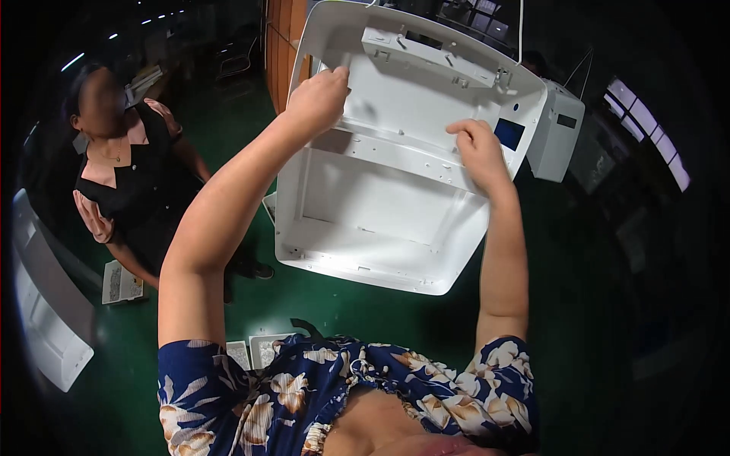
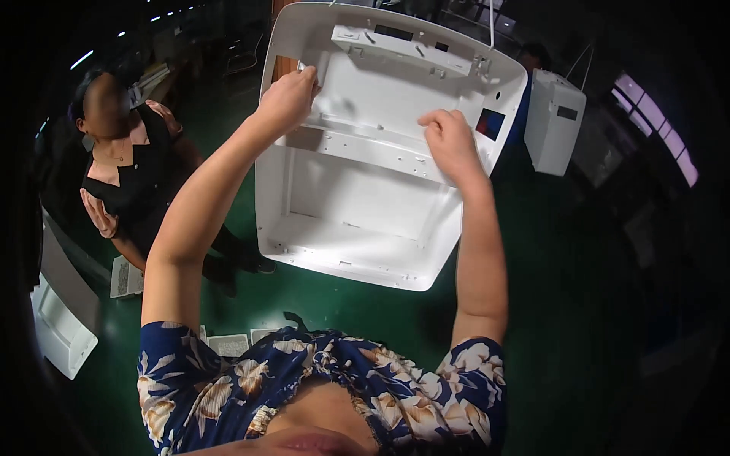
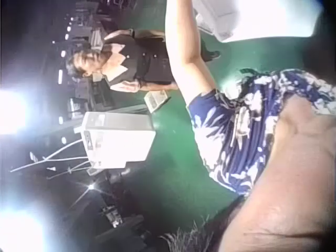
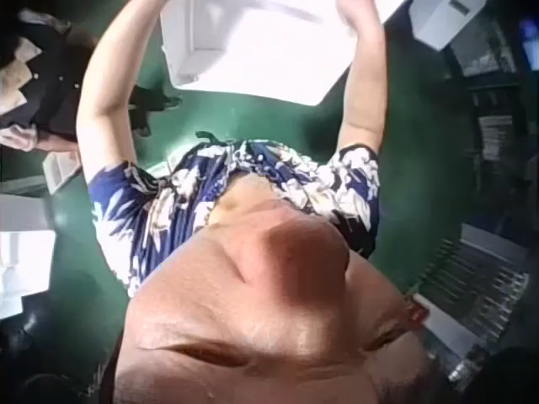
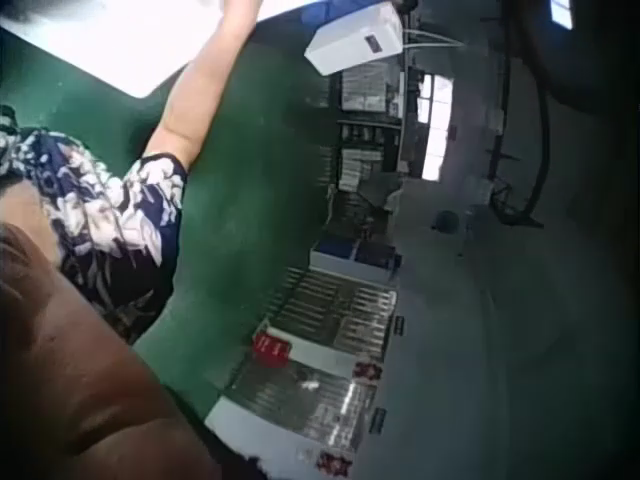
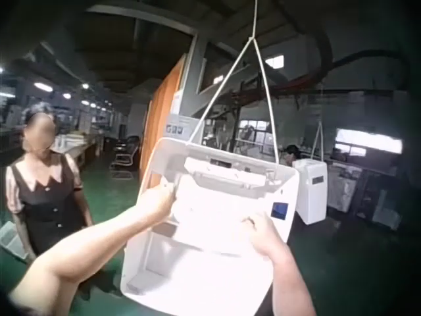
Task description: Inserting small metal fasteners or components into large white metal cabinets on a production line.
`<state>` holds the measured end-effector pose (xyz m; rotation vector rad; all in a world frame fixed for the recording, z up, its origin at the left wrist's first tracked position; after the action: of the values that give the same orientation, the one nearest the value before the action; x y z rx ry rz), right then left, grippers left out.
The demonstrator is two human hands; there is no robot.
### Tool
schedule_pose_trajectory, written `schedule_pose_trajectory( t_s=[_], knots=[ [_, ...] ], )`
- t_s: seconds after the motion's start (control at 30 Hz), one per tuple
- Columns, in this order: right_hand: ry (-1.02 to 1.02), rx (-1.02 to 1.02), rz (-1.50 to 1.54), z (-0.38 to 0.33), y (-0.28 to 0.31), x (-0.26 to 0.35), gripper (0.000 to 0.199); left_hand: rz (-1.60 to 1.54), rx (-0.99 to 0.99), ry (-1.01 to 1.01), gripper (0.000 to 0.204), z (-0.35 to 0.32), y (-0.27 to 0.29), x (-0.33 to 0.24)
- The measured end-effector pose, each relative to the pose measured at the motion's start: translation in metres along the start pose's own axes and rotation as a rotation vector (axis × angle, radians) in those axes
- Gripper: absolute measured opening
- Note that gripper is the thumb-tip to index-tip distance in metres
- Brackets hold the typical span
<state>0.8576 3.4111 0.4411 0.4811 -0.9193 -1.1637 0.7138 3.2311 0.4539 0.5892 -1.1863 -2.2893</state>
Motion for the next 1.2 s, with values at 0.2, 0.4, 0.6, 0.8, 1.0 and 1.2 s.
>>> schedule_pose_trajectory(
  t_s=[0.2,0.4,0.6,0.8,1.0,1.2],
  knots=[
    [-0.060,0.292,-0.405,-0.012,0.002,-0.028,0.017,0.289,0.536,0.128,0.017,0.027,-0.063,0.016],
    [-0.153,0.382,-0.326,-0.008,-0.003,-0.037,0.014,0.244,0.590,0.282,0.030,0.028,-0.093,0.028],
    [-0.125,0.445,-0.345,-0.002,-0.013,-0.033,0.020,0.189,0.531,0.232,0.021,0.025,-0.101,0.027],
    [-0.402,0.017,0.458,0.010,-0.001,-0.078,0.015,0.091,0.509,0.362,0.019,0.044,-0.136,0.069],
    [-0.367,0.143,-0.345,0.043,-0.032,-0.099,0.025,-0.874,0.253,0.605,0.017,0.044,-0.131,0.073],
    [-0.415,0.517,-0.549,0.052,-0.069,-0.132,0.022,-1.968,0.136,0.613,0.018,0.051,-0.134,0.010]
  ],
)
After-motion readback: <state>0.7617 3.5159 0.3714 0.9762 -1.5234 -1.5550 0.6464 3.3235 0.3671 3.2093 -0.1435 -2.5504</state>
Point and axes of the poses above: each hand's wrist, its own z-axis towards the middle knuckle, its own y-axis out of the back of the hand, x = y × z, the point moved 10 cm from there along z, towards the middle knuckle, and after that the axes turned 8 degrees about x, right-handed, at the moved point
